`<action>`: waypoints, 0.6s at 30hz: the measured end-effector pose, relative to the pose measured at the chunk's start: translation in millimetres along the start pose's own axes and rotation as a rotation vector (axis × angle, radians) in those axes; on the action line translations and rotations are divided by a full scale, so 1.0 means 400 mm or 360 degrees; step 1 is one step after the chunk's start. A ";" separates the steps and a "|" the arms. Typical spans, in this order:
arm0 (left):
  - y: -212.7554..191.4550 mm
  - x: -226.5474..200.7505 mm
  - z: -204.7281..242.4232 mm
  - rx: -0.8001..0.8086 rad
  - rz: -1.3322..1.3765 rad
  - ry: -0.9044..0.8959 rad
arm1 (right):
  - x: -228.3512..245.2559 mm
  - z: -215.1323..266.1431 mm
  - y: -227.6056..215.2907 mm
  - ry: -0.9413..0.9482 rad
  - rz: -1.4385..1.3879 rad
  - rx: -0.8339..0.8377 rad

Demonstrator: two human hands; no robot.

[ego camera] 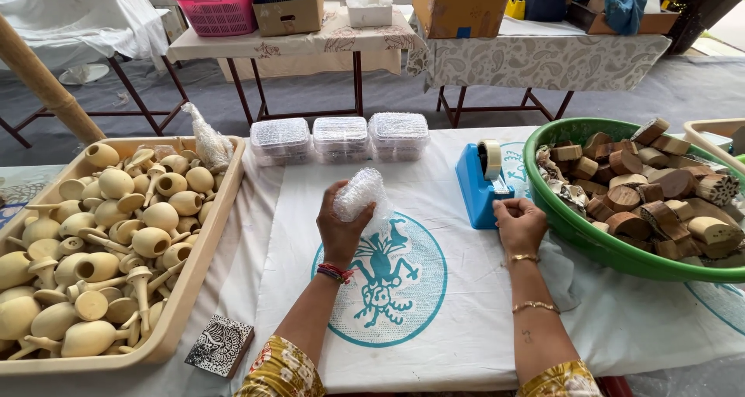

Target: The person handles bubble-wrapped items and plastic containers on a table before cleaning a wooden block stamp with a white cloth.

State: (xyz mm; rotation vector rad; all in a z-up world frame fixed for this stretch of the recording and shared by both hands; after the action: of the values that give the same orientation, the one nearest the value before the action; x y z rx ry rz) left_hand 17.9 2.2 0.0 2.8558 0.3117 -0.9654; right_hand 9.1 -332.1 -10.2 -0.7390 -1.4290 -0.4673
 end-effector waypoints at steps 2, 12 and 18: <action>-0.001 0.003 0.001 -0.0053 0.0200 0.0014 | 0.015 0.028 0.026 -0.0208 -0.0152 0.0221; 0.019 0.035 0.027 0.0142 0.0150 0.0049 | 0.088 0.218 0.243 -0.0593 -0.0534 0.1713; 0.036 0.007 0.028 0.0232 -0.0162 0.0325 | 0.079 0.232 0.289 -0.0159 -0.0558 0.1616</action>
State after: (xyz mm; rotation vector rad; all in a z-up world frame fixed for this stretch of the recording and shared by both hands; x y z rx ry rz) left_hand 16.9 -13.1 -10.0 3.1065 0.4252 -0.7405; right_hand 26.8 -181.7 -1.4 0.3116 -1.6481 0.0734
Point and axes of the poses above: each hand's wrist, its own z-axis away from the middle knuckle, its own y-axis out of the palm, x = y × z, the point moved 1 cm from there along -z, towards the middle knuckle, and after that the axes turned 15 degrees about y, right-handed, at the moved point
